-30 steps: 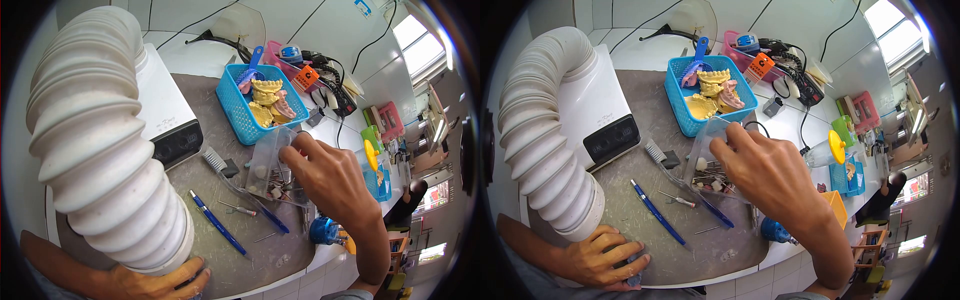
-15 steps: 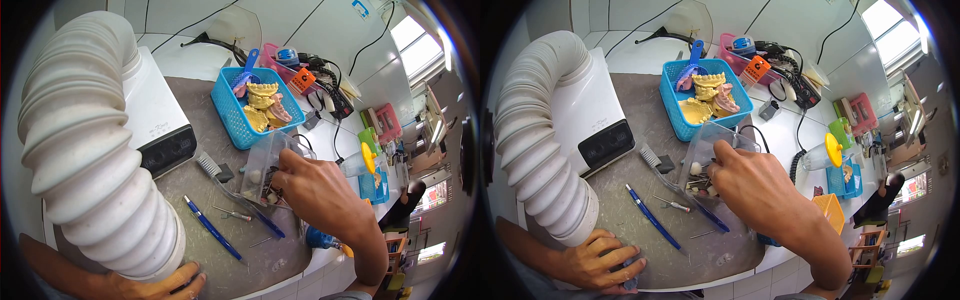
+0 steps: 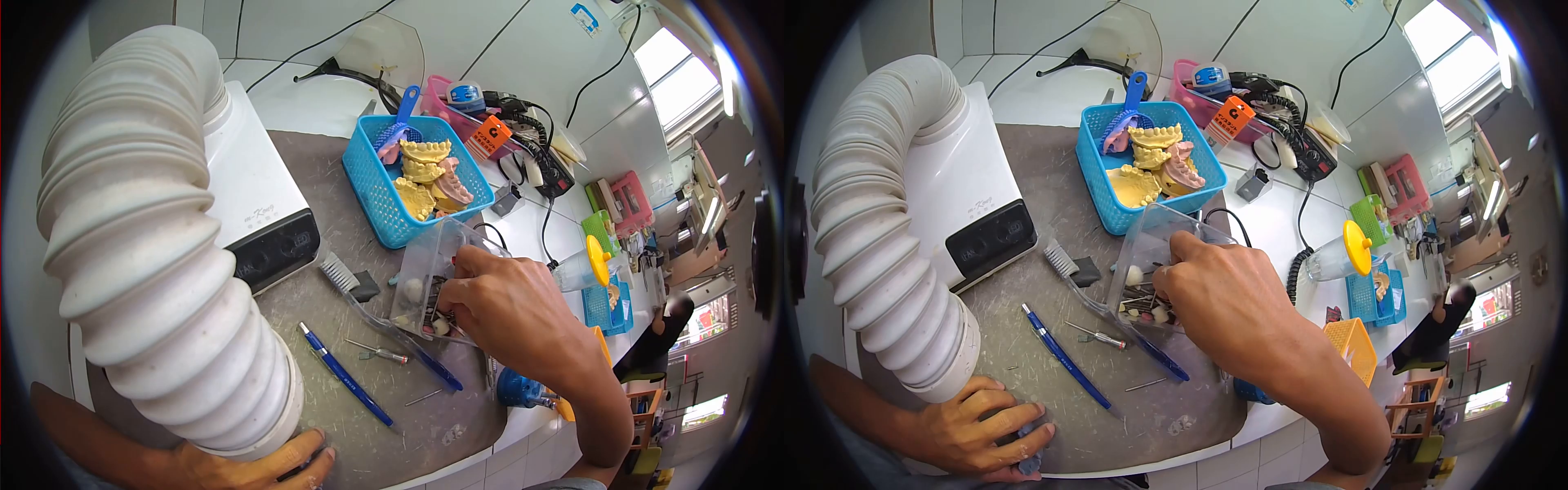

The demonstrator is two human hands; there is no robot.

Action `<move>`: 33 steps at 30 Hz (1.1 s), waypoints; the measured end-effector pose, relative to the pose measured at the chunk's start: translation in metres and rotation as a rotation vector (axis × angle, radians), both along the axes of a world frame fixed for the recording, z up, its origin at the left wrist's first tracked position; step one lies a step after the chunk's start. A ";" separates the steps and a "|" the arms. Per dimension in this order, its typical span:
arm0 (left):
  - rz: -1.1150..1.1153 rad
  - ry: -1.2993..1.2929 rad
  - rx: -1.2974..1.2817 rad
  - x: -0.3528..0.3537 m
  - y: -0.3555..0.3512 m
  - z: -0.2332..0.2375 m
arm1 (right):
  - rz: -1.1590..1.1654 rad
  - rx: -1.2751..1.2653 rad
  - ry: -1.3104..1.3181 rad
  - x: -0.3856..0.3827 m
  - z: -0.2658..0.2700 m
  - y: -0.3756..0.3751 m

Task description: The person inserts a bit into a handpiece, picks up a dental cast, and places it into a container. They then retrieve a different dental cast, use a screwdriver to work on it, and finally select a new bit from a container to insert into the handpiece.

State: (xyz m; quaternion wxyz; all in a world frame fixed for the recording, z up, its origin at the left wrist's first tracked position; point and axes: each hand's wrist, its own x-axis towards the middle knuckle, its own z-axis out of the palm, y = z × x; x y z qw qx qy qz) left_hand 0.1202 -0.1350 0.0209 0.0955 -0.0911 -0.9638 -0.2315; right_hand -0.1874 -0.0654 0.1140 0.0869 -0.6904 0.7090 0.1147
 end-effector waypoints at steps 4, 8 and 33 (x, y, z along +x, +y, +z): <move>0.036 0.066 0.016 0.005 0.006 -0.005 | 0.028 -0.051 0.064 -0.001 -0.005 0.001; 0.045 0.068 0.015 0.005 0.006 -0.004 | 0.002 -0.084 0.119 -0.001 -0.009 0.001; -0.008 0.042 -0.202 -0.002 -0.004 -0.004 | 0.014 -0.168 0.051 -0.002 -0.018 -0.001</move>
